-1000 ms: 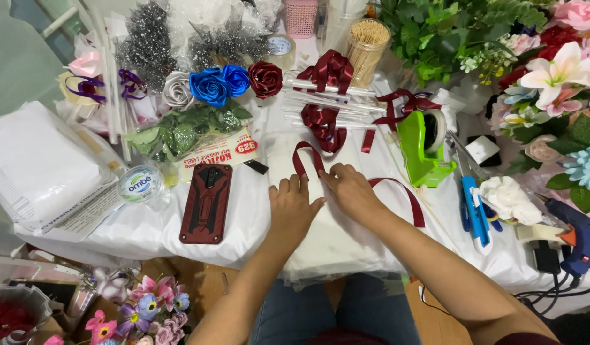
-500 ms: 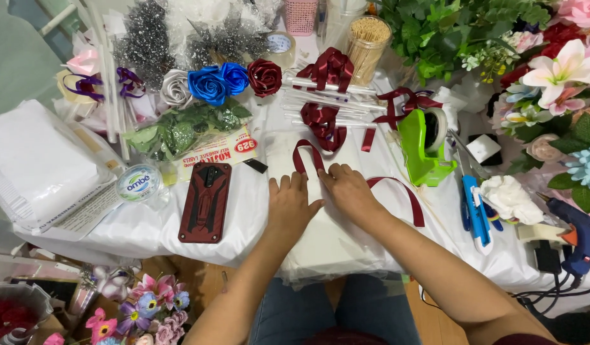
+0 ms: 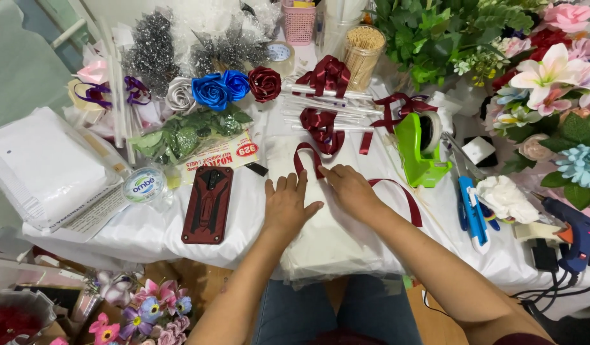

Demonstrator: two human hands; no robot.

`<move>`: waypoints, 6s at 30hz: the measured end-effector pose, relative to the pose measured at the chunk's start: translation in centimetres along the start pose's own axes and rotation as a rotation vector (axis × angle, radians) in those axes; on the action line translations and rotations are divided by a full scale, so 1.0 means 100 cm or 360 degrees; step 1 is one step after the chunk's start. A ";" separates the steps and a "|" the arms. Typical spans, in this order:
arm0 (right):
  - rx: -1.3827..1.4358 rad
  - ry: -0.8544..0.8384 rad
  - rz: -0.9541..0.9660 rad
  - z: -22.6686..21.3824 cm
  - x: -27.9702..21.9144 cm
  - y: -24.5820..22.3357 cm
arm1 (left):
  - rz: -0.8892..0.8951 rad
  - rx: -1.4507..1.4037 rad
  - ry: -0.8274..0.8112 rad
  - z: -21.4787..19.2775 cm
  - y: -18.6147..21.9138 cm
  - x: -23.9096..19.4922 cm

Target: The person attaches a maroon ribbon to a white plastic bag using a hot glue gun, then inserts a clear plastic rod into the ribbon loop to form a handle. The person repeats this process for a second bag.

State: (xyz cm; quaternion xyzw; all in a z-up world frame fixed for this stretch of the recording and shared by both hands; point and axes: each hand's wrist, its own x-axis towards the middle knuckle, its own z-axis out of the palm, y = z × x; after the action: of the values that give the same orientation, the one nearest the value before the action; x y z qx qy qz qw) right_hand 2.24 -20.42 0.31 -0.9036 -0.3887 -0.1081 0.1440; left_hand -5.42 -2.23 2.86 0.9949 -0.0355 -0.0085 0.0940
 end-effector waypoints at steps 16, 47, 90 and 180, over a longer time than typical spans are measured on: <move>-0.0101 -0.0137 0.0011 0.008 -0.001 0.010 | -0.0033 -0.0225 0.0028 -0.004 -0.003 -0.007; 0.0454 0.1454 0.1491 -0.160 -0.253 0.086 | -0.0181 -0.0541 0.0428 0.035 -0.026 0.028; 0.2873 0.0996 0.0694 -0.100 -0.264 0.044 | 0.0359 -0.0193 -0.0131 0.029 0.009 -0.043; 0.2164 0.0345 0.1344 -0.049 -0.074 -0.014 | -0.0252 -0.1074 -0.0261 0.014 -0.002 0.074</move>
State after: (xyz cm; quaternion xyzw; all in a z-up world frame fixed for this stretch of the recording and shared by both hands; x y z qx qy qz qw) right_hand -4.21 -26.13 2.92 -0.6734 0.0208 0.1286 0.7277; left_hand 1.89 -2.86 1.34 0.9036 0.0390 -0.1067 0.4131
